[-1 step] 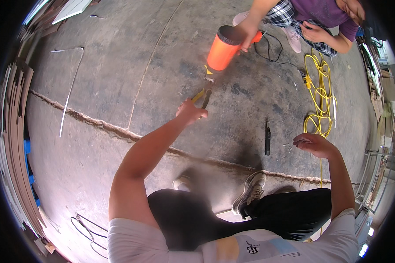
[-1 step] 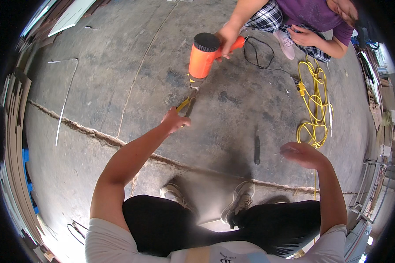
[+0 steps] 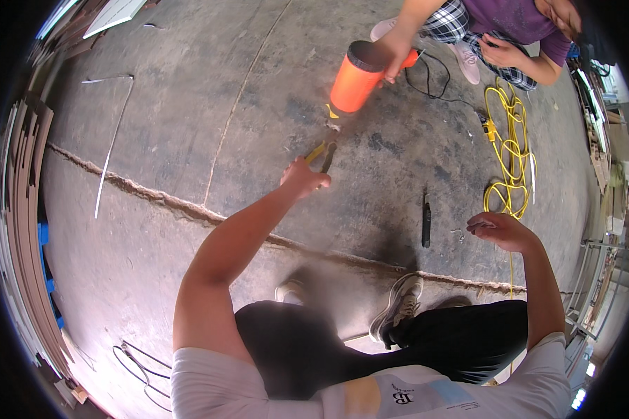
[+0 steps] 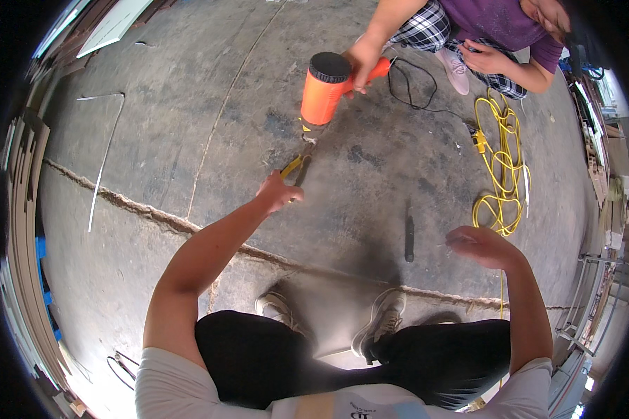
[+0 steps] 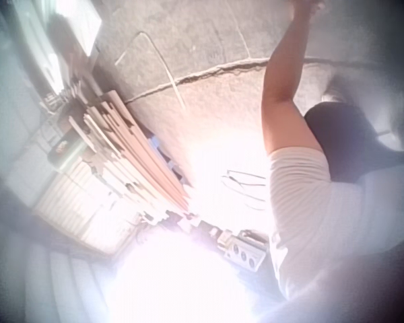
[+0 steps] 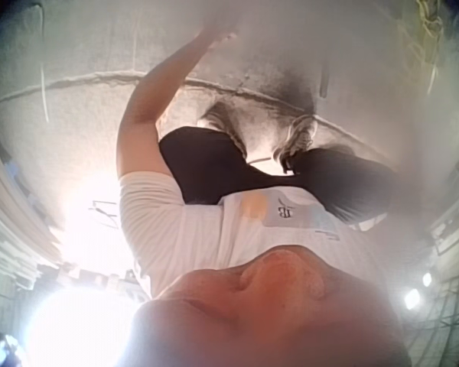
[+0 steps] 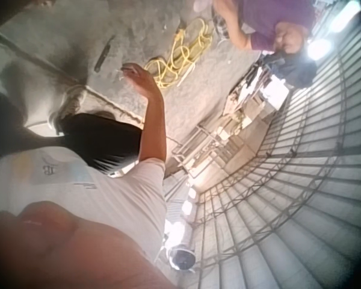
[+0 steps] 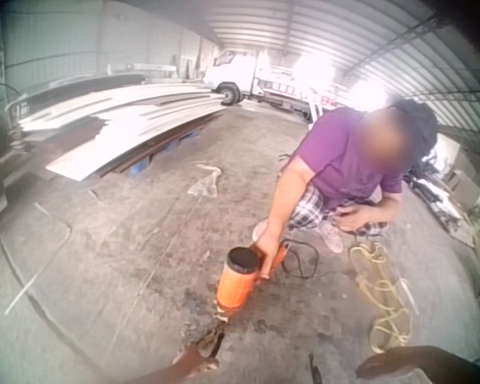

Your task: The person uses pliers to hold a metal rod while another person applies heat with a heat gun, then applies a handheld torch to the joint of the rod.

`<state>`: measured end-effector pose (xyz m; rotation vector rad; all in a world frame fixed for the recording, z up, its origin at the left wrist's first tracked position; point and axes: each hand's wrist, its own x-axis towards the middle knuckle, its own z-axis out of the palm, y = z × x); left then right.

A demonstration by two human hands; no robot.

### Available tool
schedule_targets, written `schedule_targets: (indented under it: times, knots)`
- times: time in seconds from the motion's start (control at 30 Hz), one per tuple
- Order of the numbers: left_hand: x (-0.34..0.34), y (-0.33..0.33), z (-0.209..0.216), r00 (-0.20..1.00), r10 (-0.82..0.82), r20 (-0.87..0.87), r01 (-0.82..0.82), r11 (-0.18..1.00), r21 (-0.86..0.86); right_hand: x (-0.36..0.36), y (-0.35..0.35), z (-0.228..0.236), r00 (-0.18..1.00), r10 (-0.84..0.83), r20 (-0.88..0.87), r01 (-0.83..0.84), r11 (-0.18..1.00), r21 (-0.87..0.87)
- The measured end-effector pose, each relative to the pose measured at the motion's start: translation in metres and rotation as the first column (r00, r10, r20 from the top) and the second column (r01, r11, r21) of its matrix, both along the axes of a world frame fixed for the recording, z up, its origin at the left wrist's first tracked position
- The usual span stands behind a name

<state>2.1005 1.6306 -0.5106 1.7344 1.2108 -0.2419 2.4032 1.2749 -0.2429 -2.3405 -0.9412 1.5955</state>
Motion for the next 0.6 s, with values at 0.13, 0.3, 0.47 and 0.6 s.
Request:
schedule_targets:
  times: [0.13,0.3,0.47,0.6]
  knots:
    - [-0.005,0.000,-0.010,0.999,0.019,0.031,-0.020,0.999,0.033,0.000,0.000,0.000,1.000,-0.006,-0.014,0.006,1.000,0.015]
    - [-0.008,0.002,-0.002,0.999,0.012,0.040,-0.012,1.000,-0.002,-0.005,0.010,0.007,0.999,0.010,-0.036,-0.013,0.998,-0.057]
    - [-0.008,0.005,-0.007,1.000,-0.001,0.011,0.002,0.998,-0.058,-0.007,0.011,0.010,0.999,0.008,-0.045,-0.010,0.999,-0.040]
    - [-0.008,0.004,-0.012,1.000,0.011,0.000,-0.011,0.995,-0.101,-0.008,0.011,0.010,0.999,-0.009,-0.034,0.008,0.999,-0.053]
